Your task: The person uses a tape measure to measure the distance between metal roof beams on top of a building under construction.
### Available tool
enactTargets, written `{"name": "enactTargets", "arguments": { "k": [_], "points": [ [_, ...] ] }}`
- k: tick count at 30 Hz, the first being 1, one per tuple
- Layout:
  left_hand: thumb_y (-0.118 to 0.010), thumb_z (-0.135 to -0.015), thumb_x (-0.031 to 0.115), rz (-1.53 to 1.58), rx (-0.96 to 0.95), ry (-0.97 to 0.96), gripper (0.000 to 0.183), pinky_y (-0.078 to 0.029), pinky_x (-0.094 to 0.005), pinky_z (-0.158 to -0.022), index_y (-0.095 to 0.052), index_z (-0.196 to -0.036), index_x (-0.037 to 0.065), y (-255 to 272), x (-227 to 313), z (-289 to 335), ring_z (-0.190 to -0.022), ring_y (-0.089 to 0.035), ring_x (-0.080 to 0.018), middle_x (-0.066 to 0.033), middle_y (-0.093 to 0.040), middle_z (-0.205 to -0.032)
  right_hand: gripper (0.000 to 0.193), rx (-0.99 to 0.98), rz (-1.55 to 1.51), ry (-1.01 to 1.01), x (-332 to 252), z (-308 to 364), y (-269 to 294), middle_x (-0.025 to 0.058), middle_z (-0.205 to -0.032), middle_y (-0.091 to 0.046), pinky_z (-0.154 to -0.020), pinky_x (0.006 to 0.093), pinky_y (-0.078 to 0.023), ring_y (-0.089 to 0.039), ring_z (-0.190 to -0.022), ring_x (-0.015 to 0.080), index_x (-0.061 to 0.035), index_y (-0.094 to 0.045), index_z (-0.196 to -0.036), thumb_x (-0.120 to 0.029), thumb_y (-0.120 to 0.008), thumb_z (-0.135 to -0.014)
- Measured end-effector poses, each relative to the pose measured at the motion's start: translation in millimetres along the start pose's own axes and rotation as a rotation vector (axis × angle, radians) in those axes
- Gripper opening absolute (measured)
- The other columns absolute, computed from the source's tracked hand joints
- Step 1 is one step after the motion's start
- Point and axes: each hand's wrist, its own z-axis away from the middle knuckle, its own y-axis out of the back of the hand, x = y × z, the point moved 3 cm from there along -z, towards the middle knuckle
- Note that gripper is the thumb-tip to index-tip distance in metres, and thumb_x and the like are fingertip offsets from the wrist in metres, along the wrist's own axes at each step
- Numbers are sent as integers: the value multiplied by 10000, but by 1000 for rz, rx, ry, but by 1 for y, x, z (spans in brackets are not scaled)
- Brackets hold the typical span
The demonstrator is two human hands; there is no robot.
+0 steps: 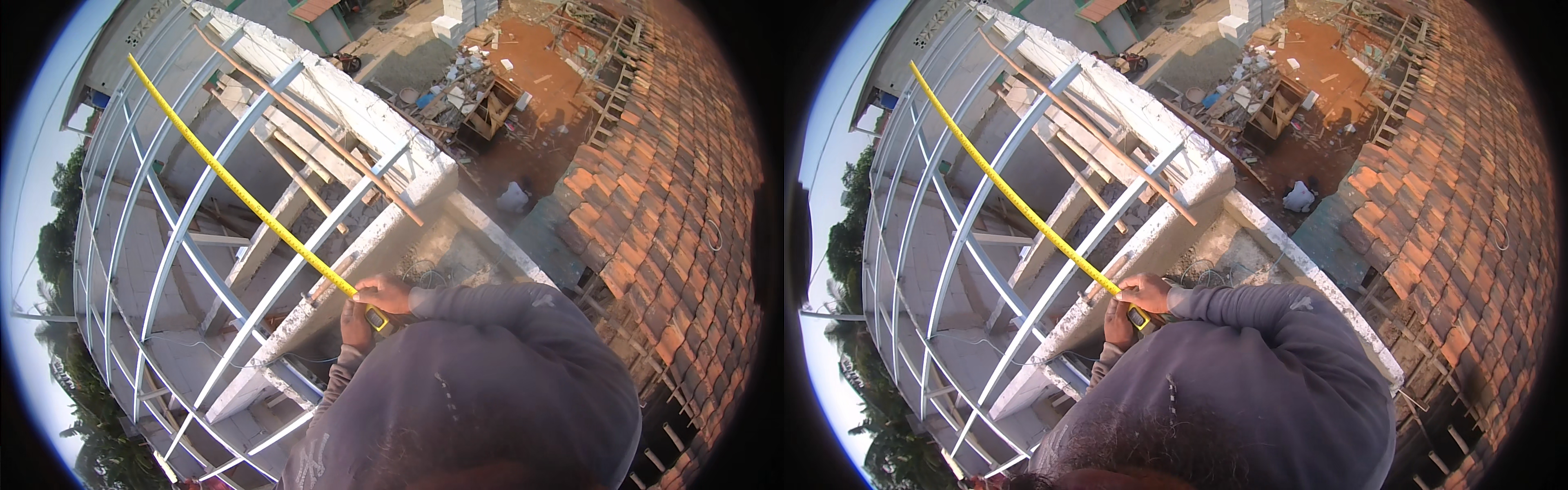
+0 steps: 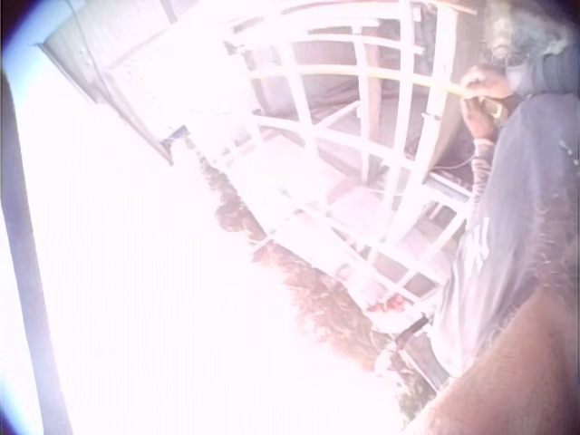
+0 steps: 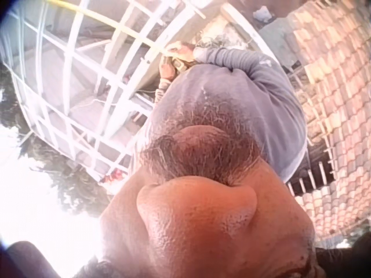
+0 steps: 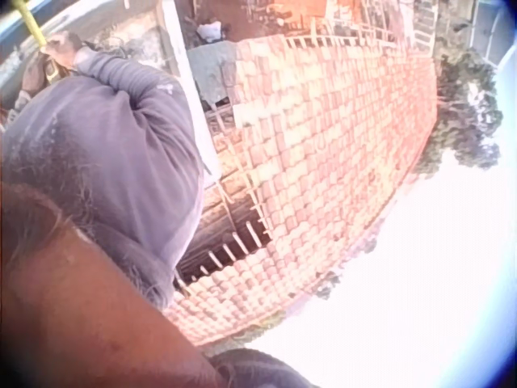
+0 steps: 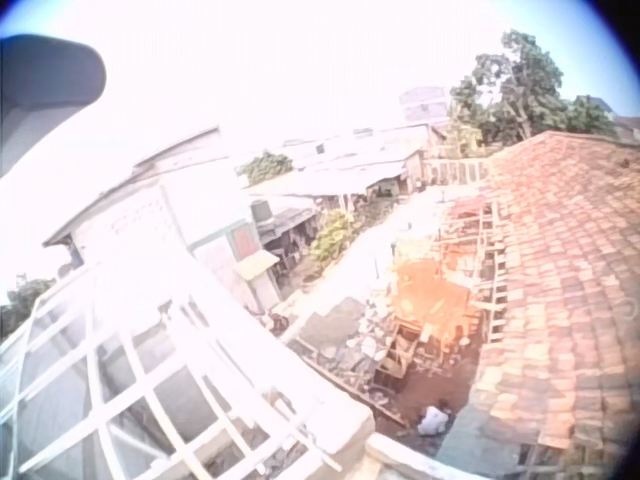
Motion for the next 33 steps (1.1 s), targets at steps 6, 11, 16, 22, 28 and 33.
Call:
{"name": "enactTargets", "arguments": {
  "k": [6, 11, 16, 22, 28, 33],
  "points": [
    [-447, -1002, 131, -541, -19, -128, 277, -484, -352, -889, -603, -1164, -29, 65, -3, -39, -1062, -614, -238, -126, -612, -1181, 240, 9, 161, -93, 13, -88, -43, 198, -869, -681, -736, 448, -503, -661, -827, 365, -7, -681, -892, -240, -629, -867],
    [-449, -1003, 120, -642, -93, -33, 304, -474, -382, -920, -582, -1208, -61, 97, 38, -84, -1087, -617, -276, -166, -636, -1165, 208, 141, 275, 60, 2, -170, -68, 204, -856, -654, -748, 469, -481, -626, -859, 395, -18, -625, -836, -219, -627, -887],
    [-500, -1007, 144, -622, -156, 6, 267, -495, -353, -871, -613, -1190, -14, 125, 40, -107, -1032, -634, -267, -179, -633, -1071, 189, 299, 270, 305, -31, -311, -60, 183, -796, -627, -750, 454, -483, -616, -823, 381, -7, -610, -807, -178, -666, -865],
    [-551, -1017, 213, -519, -100, -160, 219, -517, -304, -779, -603, -1143, 41, 163, -13, -118, -901, -633, -189, -98, -639, -991, 246, 436, 145, 333, -187, -489, 1, 179, -779, -663, -702, 397, -497, -645, -734, 300, 19, -662, -851, -222, -621, -876],
    [-522, -1032, 239, 380, 15, 319, 212, -507, -321, -763, -601, -1115, 61, 151, 1, -129, -872, -614, -183, -81, -640, -962, 204, 708, 53, 520, -274, -604, 54, 131, -682, -662, -551, 367, -518, -657, -588, 220, -15, -649, -825, -192, -581, -902],
    [-511, -1032, 256, 330, 136, 165, 231, -497, -337, -739, -623, -1098, 65, 157, 19, -137, -849, -599, -188, -88, -635, -970, 301, 286, -361, 405, -285, -538, -15, 95, -807, -662, -530, 303, -532, -644, -590, 160, 22, -546, -1201, -104, -534, -928]
  ]
}}
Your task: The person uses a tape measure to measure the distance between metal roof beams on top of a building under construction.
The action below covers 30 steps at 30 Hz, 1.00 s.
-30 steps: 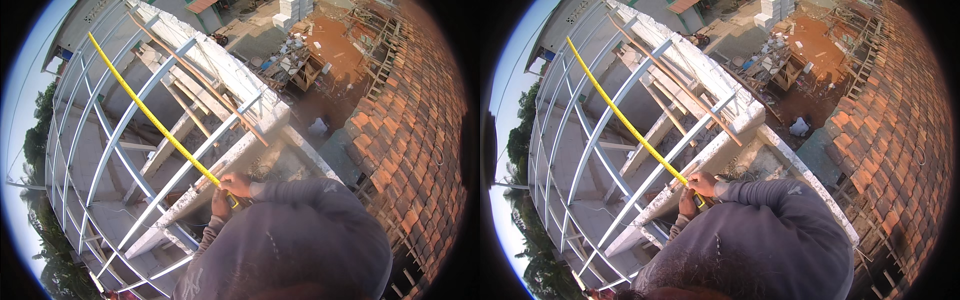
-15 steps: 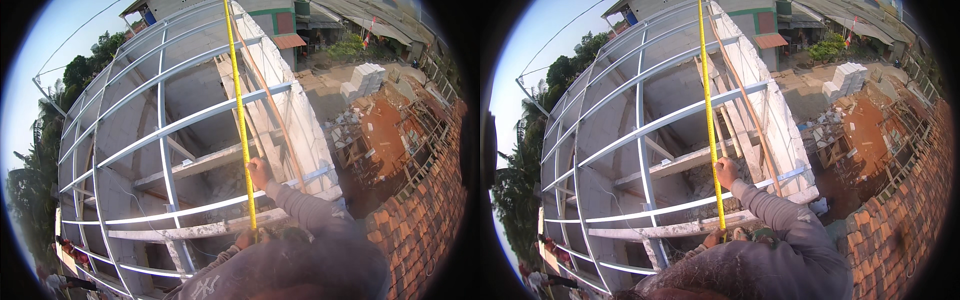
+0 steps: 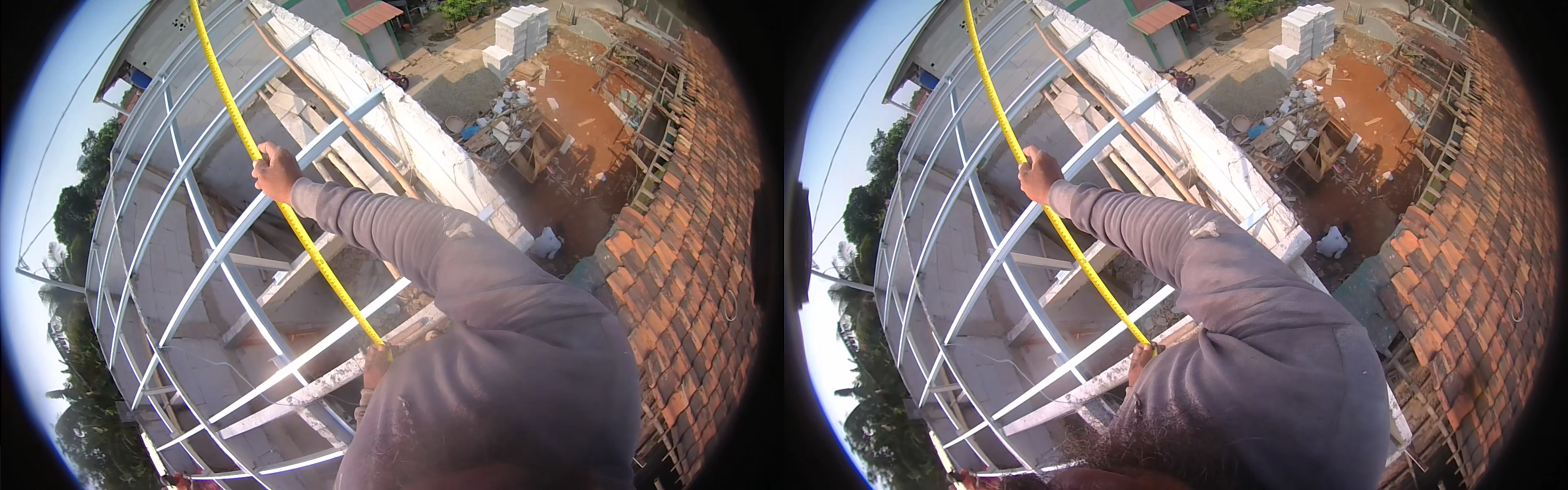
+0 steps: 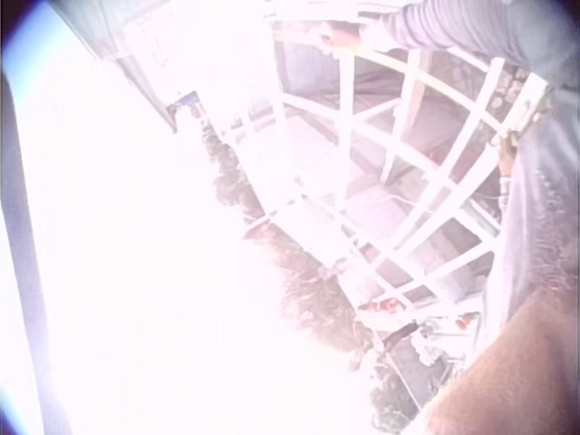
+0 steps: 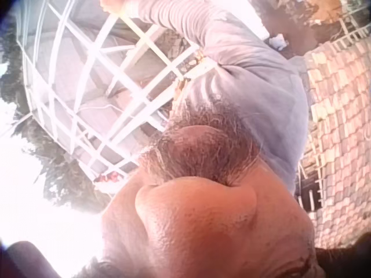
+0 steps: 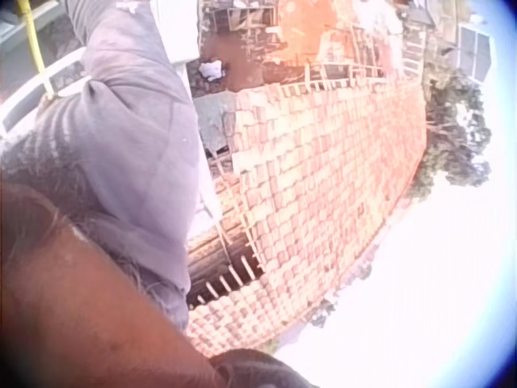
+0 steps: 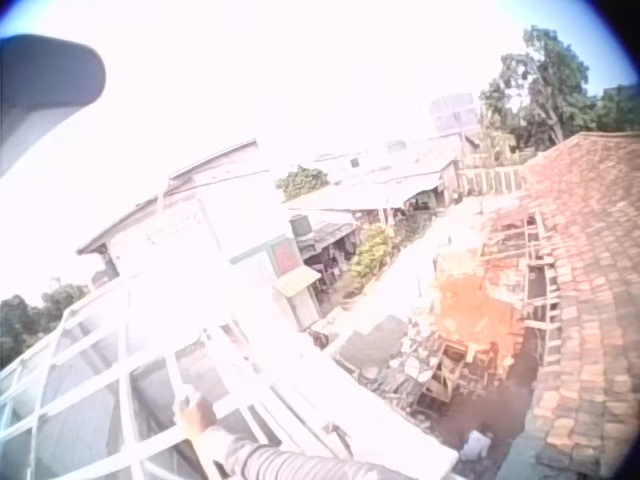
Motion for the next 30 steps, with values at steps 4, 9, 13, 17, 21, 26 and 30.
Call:
{"name": "enactTargets", "arguments": {
  "k": [4, 9, 13, 17, 21, 26, 30],
  "points": [
    [-475, -1042, 194, -363, 36, -227, 224, -509, -305, -753, -626, -1112, 44, -63, 62, 5, -898, -623, -162, -74, -645, -995, 253, -143, 111, -16, 21, 93, 23, 211, -848, -682, -758, 458, -515, -674, -821, 382, 9, -555, -1145, -113, -540, -924],
    [-382, -1074, 187, -1034, 43, -479, 321, -492, -309, -880, -585, -1157, -48, -80, 78, -13, -1006, -599, -207, -128, -603, -1099, 279, -361, 361, -103, 47, 197, 76, 257, -822, -643, -722, 507, -474, -630, -827, 455, 8, -542, -1136, -167, -555, -919],
    [-413, -1028, 163, -586, 124, -216, 320, -491, -324, -896, -611, -1225, 6, -109, 80, -14, -1063, -613, -251, -133, -604, -1224, 219, -477, 433, -147, 59, 240, 117, 250, -836, -655, -720, 525, -479, -636, -809, 458, -9, -564, -1071, -140, -541, -897],
    [-444, -986, 136, -927, 129, -270, 341, -470, -368, -950, -587, -1278, 33, -110, 72, -16, -1153, -578, -303, -153, -575, -1304, 173, -515, 480, -122, 75, 258, 136, 247, -829, -657, -725, 535, -478, -639, -808, 458, -18, -561, -1015, -131, -534, -887],
    [-476, -943, 109, -1294, 144, -347, 400, -448, -411, -1005, -564, -1331, 61, -99, 62, -10, -1244, -543, -356, -174, -546, -1385, 186, -738, 777, 34, 97, 269, 124, 140, -820, -690, -738, 478, -491, -658, -835, 370, -66, -682, -975, -177, -561, -888],
    [-490, -935, 84, -1314, 92, -501, 421, -475, -429, -963, -546, -1352, 79, -90, 60, -19, -1205, -561, -374, -192, -547, -1363, 206, -884, 1076, 262, 148, 273, 109, 69, -834, -702, -731, 407, -497, -647, -860, 299, -109, -755, -943, -203, -583, -879],
    [-514, -907, 86, -1246, 89, -435, 409, -506, -428, -887, -567, -1313, 70, -60, 49, -13, -1125, -603, -372, -193, -582, -1294, 144, -549, 524, -286, 108, 250, 96, 230, -870, -681, -749, 480, -493, -649, -881, 425, -29, -653, -946, -135, -587, -875]
  ]
}}
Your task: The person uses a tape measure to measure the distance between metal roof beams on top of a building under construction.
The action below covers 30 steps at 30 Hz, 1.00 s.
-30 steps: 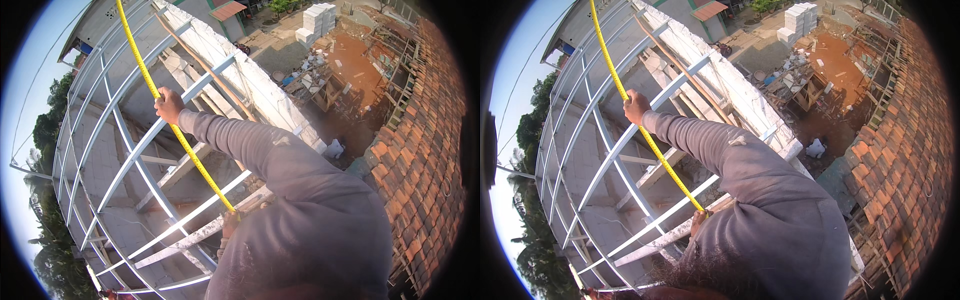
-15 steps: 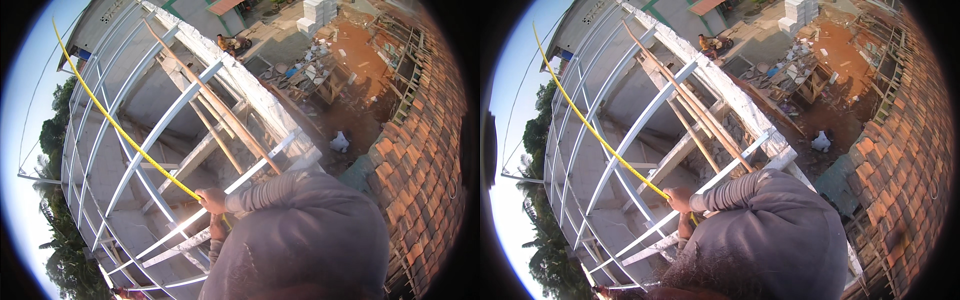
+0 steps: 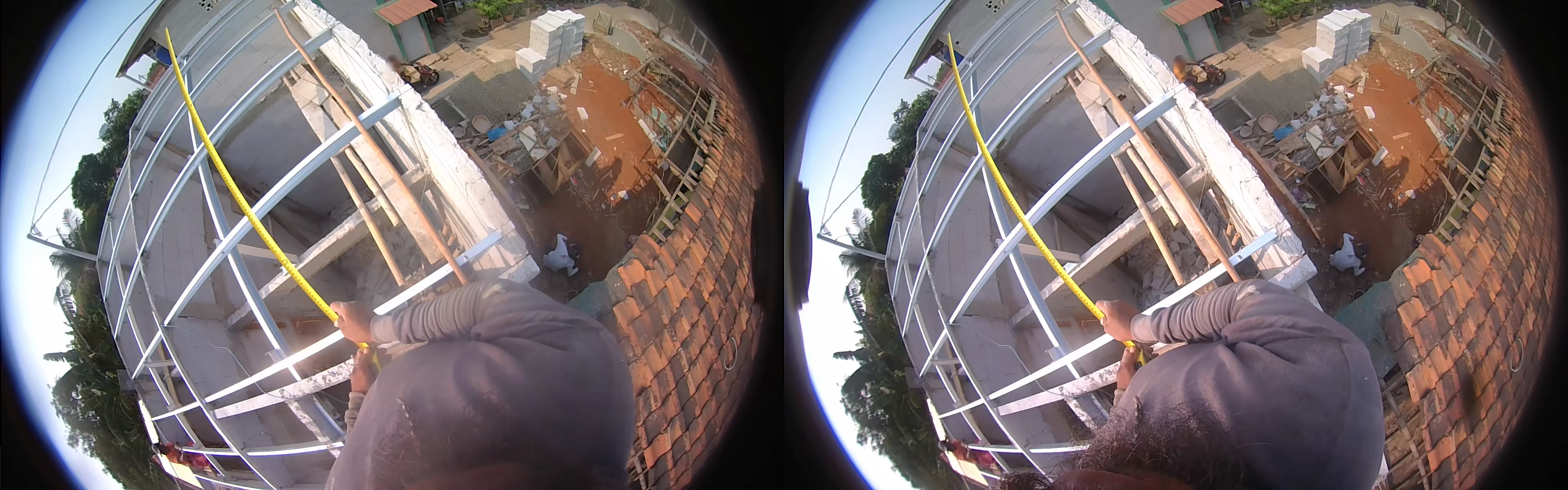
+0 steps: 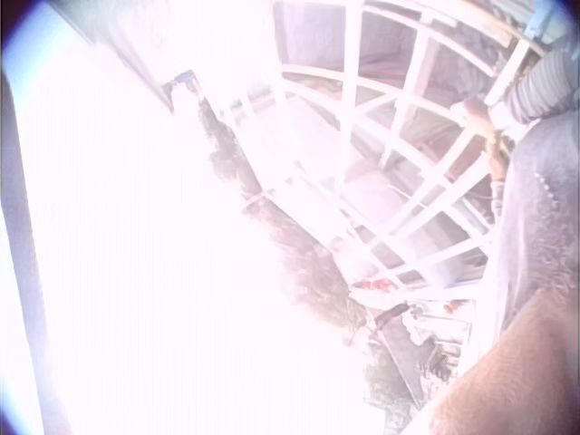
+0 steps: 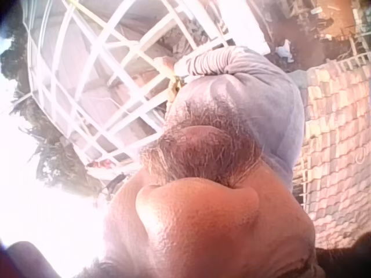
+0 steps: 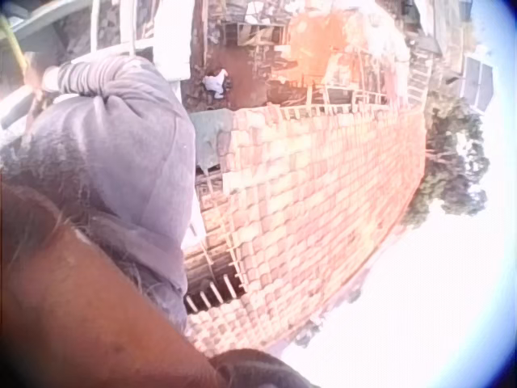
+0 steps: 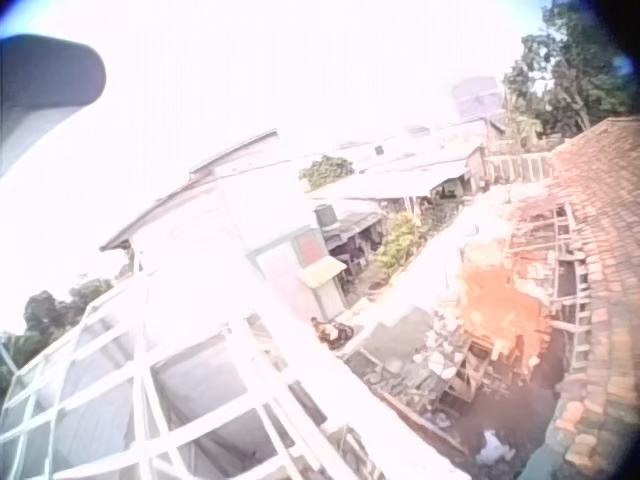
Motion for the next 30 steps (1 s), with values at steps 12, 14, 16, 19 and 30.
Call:
{"name": "enactTargets", "arguments": {
  "k": [12, 14, 16, 19, 30],
  "points": [
    [-555, -988, 227, 1150, 11, 640, 229, -495, -318, -789, -636, -1114, 55, -44, -85, 73, -909, -630, -182, -67, -647, -1002, 173, 152, 60, 224, -65, -186, 1, 165, -719, -585, -650, 406, -450, -571, -687, 317, 16, -562, -833, -112, -675, -812],
    [-537, -1016, 287, 925, -10, 417, 250, -470, -269, -761, -641, -1033, 61, -43, -99, 83, -861, -593, -97, -9, -655, -956, 123, 163, -21, 224, -82, -228, 5, 105, -710, -587, -620, 368, -439, -542, -649, 209, 14, -609, -886, -66, -669, -814],
    [-546, -1013, 296, 1014, 52, 493, 253, -458, -259, -736, -649, -1013, 66, -47, -105, 95, -820, -571, -84, 5, -644, -907, 101, 124, -153, 182, -99, -267, 9, 29, -726, -562, -624, 321, -427, -509, -682, 125, 13, -617, -892, -31, -667, -815],
    [-550, -1011, 302, 1153, 54, 622, 257, -437, -248, -706, -660, -1011, 69, -25, -83, 106, -776, -539, -75, 17, -628, -866, 129, 156, -78, 201, -128, -324, 29, 54, -788, -619, -660, 312, -440, -553, -718, 133, 12, -631, -936, -52, -664, -829],
    [-545, -1011, 280, 1203, 142, 391, 255, -422, -260, -761, -673, -1000, 59, -29, -139, 51, -826, -519, -73, 25, -615, -857, 297, 172, -400, 301, -269, -419, 34, 93, -939, -653, -661, 308, -526, -630, -734, 168, 4, -566, -1215, -33, -548, -920]
  ]
}}
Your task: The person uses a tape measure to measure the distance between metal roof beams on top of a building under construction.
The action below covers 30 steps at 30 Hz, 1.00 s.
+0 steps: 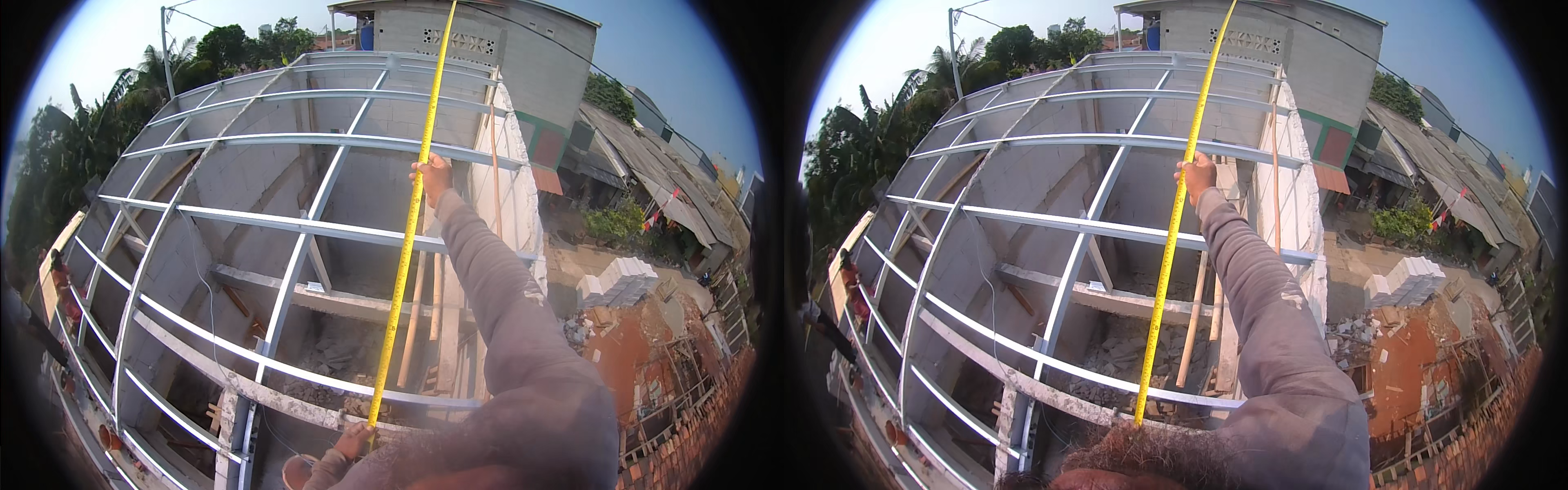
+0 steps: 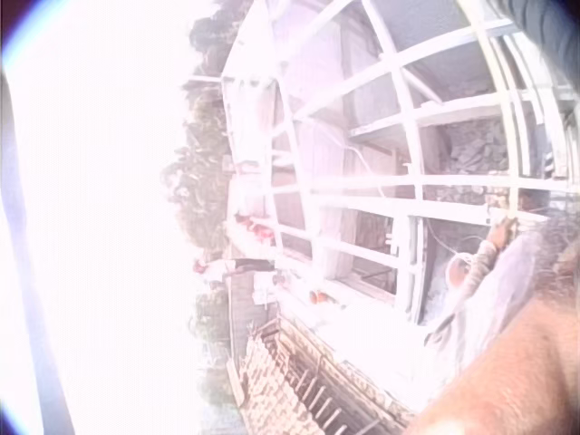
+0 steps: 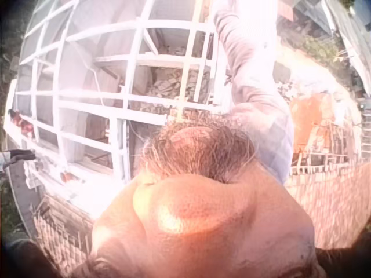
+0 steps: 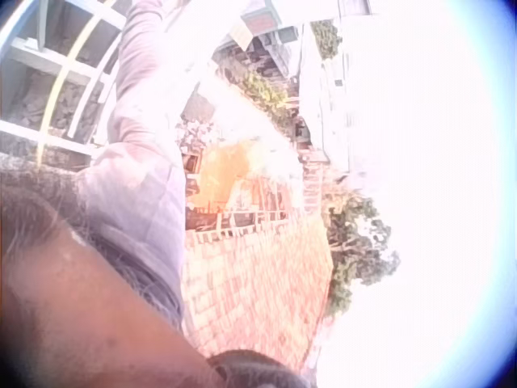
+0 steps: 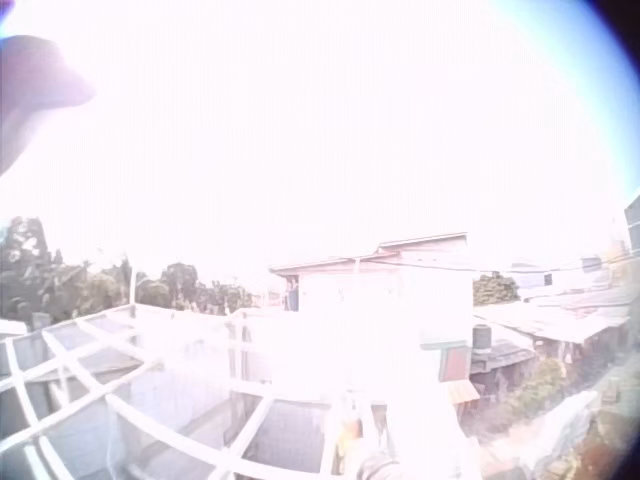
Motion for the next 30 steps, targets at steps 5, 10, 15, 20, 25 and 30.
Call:
{"name": "enactTargets", "arguments": {
  "k": [5, 10, 15, 20, 25, 30],
  "points": [
    [-556, -1008, 275, -32, -34, -111, 215, -428, -240, -738, -645, -997, 80, -8, 139, -47, -806, -526, -57, 41, -602, -861, 378, -94, -51, -35, 1, 64, -38, 115, -983, -636, -595, 305, -545, -650, -707, 171, 2, -476, -1315, -44, -520, -943],
    [-546, -1002, 273, -82, -90, -231, 197, -435, -237, -710, -632, -980, 97, -5, 249, -100, -776, -523, -56, 43, -592, -874, 344, -133, -111, -115, 41, 170, -59, 118, -1001, -640, -634, 292, -560, -666, -767, 161, 3, -488, -1295, -36, -519, -954],
    [-524, -1022, 293, 35, -121, -167, 222, -469, -259, -667, -597, -1027, 83, -5, 312, -134, -723, -570, -87, -1, -607, -859, 276, -68, -82, -143, 90, 226, -65, 114, -1031, -649, -684, 285, -565, -667, -799, 150, -1, -536, -1235, -54, -499, -967],
    [-530, -1011, 283, -79, -99, -230, 210, -473, -267, -657, -593, -1027, 83, 14, 316, -158, -709, -576, -99, -6, -603, -850, 252, -14, -60, -43, 112, 196, -82, 103, -985, -659, -654, 277, -570, -666, -776, 145, -6, -564, -1203, -61, -485, -969],
    [-526, -1015, 291, -20, -91, -197, 220, -460, -260, -657, -594, -1033, 82, 21, 302, -159, -708, -558, -91, -2, -601, -841, 240, 39, 21, 21, 102, 151, -93, 93, -944, -648, -620, 285, -581, -664, -767, 147, 0, -563, -1186, -33, -452, -976],
    [-510, -1028, 278, -129, -51, -268, 227, -461, -271, -680, -610, -1012, 75, 55, 224, -172, -735, -549, -87, 2, -604, -863, 269, 48, 16, 28, 93, 92, -103, 110, -979, -635, -602, 294, -572, -654, -771, 160, 5, -541, -1216, -16, -463, -959]
  ]
}}
